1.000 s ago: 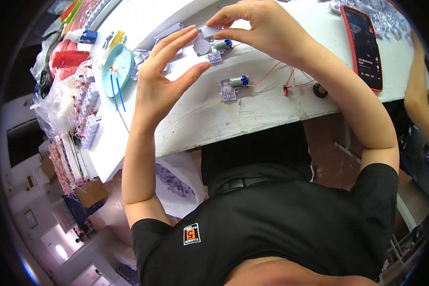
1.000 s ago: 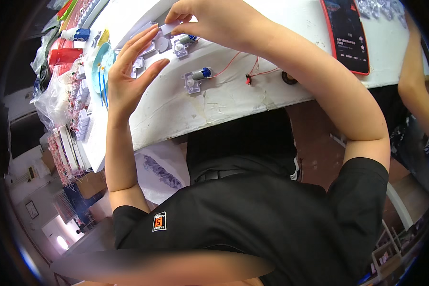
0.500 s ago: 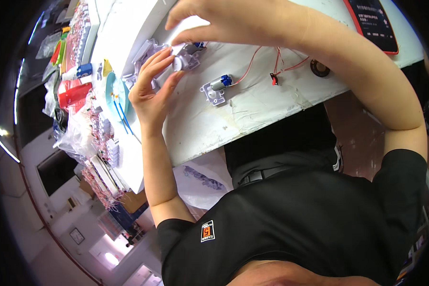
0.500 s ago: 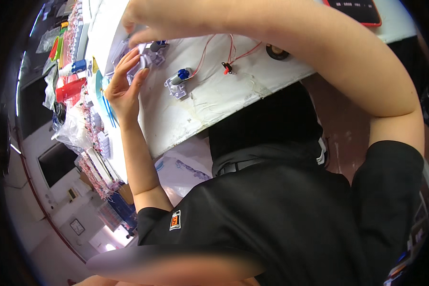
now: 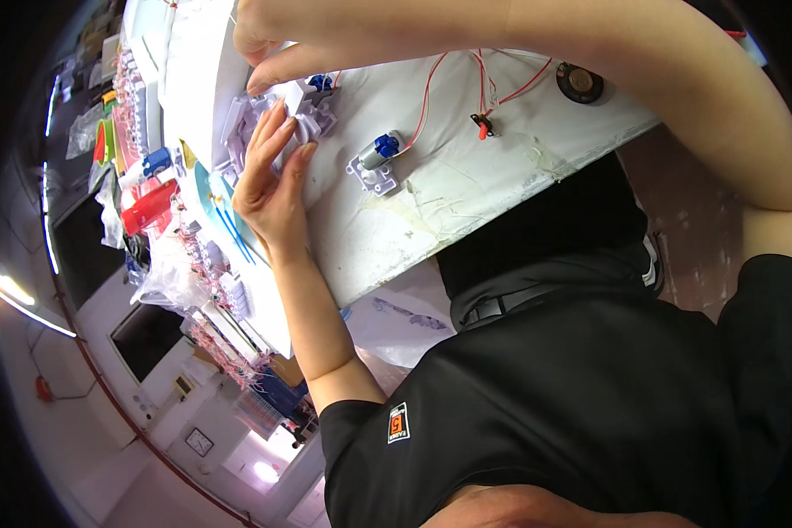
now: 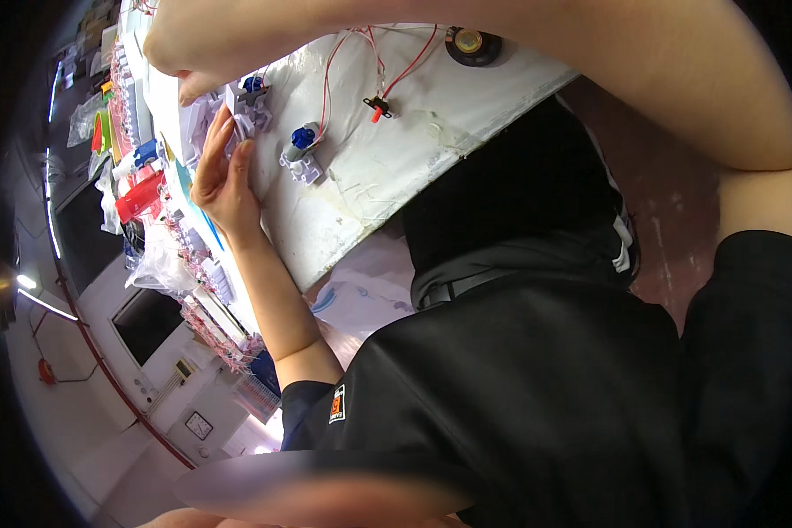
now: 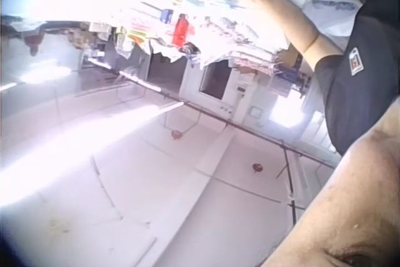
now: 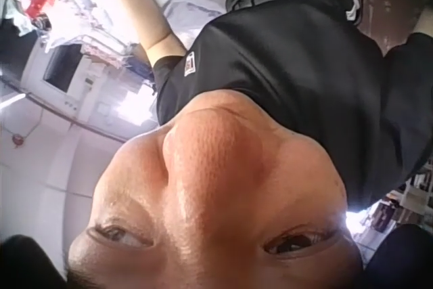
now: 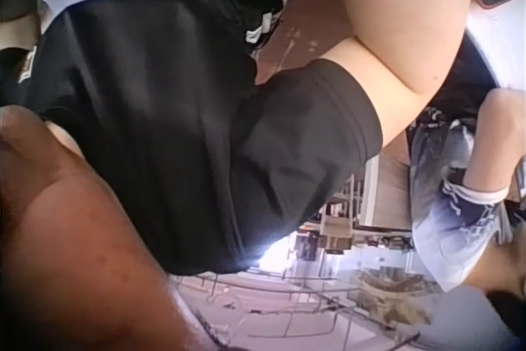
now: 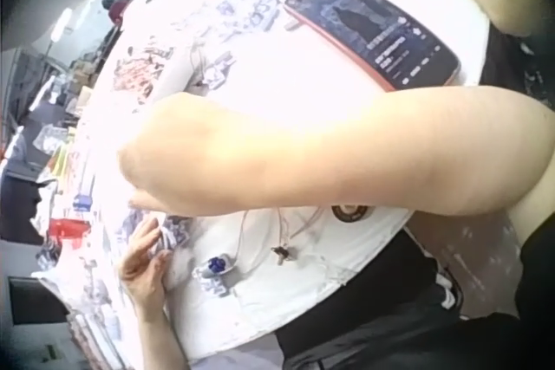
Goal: The person assembles small electronic toy components by hand, combining plastic housings, small motors, and wires.
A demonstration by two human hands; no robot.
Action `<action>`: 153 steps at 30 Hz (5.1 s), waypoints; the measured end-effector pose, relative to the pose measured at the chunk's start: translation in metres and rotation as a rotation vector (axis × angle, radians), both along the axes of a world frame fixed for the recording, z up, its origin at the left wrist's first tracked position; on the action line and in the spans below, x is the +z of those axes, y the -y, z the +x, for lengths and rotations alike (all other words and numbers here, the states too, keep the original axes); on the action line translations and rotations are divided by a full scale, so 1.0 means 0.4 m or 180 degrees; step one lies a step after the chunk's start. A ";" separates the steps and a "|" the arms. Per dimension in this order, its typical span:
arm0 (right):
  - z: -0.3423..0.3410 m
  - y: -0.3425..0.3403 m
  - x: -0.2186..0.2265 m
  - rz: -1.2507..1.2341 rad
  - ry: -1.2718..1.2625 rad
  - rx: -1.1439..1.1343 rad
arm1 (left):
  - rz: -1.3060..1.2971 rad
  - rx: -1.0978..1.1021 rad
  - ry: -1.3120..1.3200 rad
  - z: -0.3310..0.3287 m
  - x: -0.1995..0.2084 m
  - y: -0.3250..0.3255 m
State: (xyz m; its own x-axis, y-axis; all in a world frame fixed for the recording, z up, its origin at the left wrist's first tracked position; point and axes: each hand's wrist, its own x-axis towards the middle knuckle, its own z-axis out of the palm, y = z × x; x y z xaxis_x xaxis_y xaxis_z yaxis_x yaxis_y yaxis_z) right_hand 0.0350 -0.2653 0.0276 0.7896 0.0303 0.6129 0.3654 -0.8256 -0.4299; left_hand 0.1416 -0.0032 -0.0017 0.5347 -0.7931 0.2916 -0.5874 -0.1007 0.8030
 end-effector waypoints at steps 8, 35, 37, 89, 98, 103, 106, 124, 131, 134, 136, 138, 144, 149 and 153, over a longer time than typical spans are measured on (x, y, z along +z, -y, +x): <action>-0.010 0.000 0.026 -0.0252 -0.0172 -0.0080 | -0.0046 -0.0007 -0.0101 0.004 -0.001 -0.003; -0.021 -0.050 -0.025 -0.1156 -0.0035 0.0442 | 0.0558 -0.0303 0.1602 -0.010 0.071 0.055; -0.015 -0.046 -0.018 -0.1110 0.0068 0.0548 | 0.0558 -0.0300 0.1682 -0.009 0.076 0.045; -0.257 -0.196 -0.013 0.0724 0.0194 -0.0016 | -0.0705 0.0676 0.0079 -0.264 0.077 -0.017; -0.254 -0.219 -0.073 0.1022 0.0661 -0.0310 | -0.0136 0.0945 0.0621 -0.322 0.066 -0.007; -0.254 -0.219 -0.084 0.1232 0.0714 -0.0454 | -0.0143 0.1013 0.0755 -0.324 0.045 -0.003; -0.247 -0.202 -0.076 0.1292 0.0650 -0.0389 | -0.0068 0.0895 0.0755 -0.313 0.043 -0.007; -0.250 -0.174 -0.011 -0.0488 0.0050 -0.1435 | -0.0354 0.0339 -0.0663 -0.219 0.004 -0.068; -0.261 -0.182 -0.011 0.0588 -0.0031 -0.1502 | -0.0338 0.0426 -0.0625 -0.211 -0.013 -0.072; -0.268 -0.183 -0.001 0.0635 -0.0088 -0.1533 | -0.0364 0.0367 -0.0529 -0.213 -0.016 -0.063; -0.270 -0.181 0.005 0.0653 -0.0119 -0.1544 | -0.0327 0.0388 -0.0532 -0.215 -0.017 -0.061; -0.267 -0.176 0.007 0.0657 -0.0126 -0.1545 | -0.0301 0.0416 -0.0534 -0.211 -0.017 -0.065; -0.250 -0.150 -0.039 -0.0047 0.0328 -0.1530 | -0.0002 0.0122 0.0084 -0.195 0.016 -0.058; -0.239 -0.129 -0.103 0.0992 0.1035 -0.0858 | 0.0268 0.0151 0.0315 -0.209 0.031 -0.027; -0.235 -0.144 -0.088 0.0359 0.1000 -0.0721 | 0.0361 0.0092 0.0675 -0.205 0.035 -0.031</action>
